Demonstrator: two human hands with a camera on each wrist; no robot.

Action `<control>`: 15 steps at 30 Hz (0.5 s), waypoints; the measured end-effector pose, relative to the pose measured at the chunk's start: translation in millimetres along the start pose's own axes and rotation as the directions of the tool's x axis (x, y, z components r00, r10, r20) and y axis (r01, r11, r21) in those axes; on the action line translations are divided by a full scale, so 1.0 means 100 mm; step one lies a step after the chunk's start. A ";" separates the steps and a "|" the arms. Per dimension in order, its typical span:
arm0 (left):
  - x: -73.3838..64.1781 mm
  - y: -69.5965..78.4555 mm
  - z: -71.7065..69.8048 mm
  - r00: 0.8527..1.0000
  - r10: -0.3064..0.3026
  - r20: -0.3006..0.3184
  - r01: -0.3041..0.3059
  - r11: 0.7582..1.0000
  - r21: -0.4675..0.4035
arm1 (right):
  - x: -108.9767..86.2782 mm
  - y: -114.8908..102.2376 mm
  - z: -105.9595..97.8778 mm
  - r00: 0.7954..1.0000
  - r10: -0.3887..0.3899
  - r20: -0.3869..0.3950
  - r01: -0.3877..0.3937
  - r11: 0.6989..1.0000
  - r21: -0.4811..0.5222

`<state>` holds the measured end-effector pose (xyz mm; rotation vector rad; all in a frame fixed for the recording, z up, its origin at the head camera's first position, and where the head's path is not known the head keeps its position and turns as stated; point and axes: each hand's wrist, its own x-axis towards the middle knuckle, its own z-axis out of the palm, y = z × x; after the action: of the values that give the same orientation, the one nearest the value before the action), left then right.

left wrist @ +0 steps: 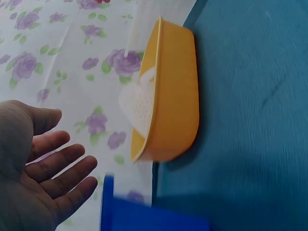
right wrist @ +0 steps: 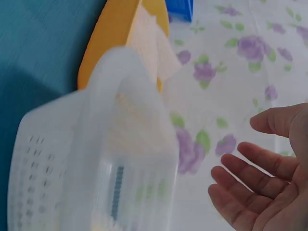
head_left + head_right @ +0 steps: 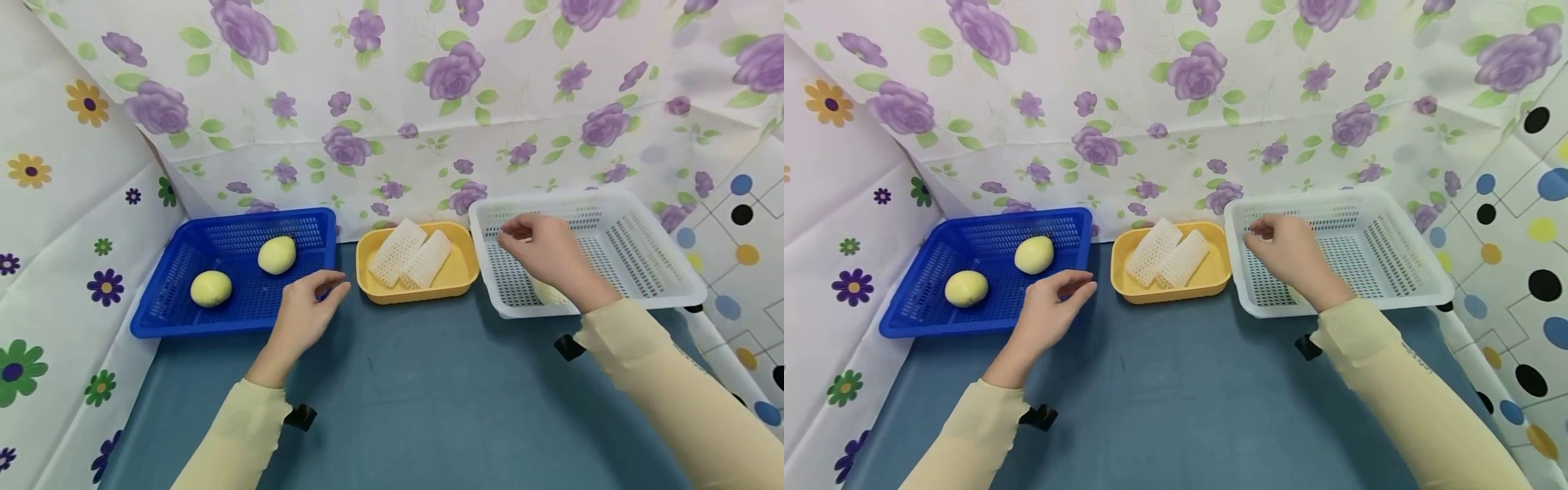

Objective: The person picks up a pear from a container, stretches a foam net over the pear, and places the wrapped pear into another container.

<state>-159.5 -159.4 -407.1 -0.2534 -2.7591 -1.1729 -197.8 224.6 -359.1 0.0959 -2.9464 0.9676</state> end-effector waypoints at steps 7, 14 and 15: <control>-0.13 -0.12 -0.40 0.983 -0.118 -0.140 0.108 0.991 -0.077 | 0.14 -0.27 0.13 0.994 -0.094 0.050 0.093 0.995 0.021; -0.30 -0.27 -0.82 0.888 -0.460 -0.012 0.415 0.813 -0.409 | 0.28 -0.56 0.30 0.981 -0.174 0.081 0.171 0.985 0.033; -0.33 -0.30 -0.88 0.870 -0.493 0.013 0.445 0.774 -0.451 | 0.31 -0.62 0.33 0.978 -0.187 0.089 0.185 0.982 0.040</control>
<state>-128.1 -246.7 -373.7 0.4882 -2.4898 -1.8695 -224.5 154.1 -347.4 0.4204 -2.9363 1.0089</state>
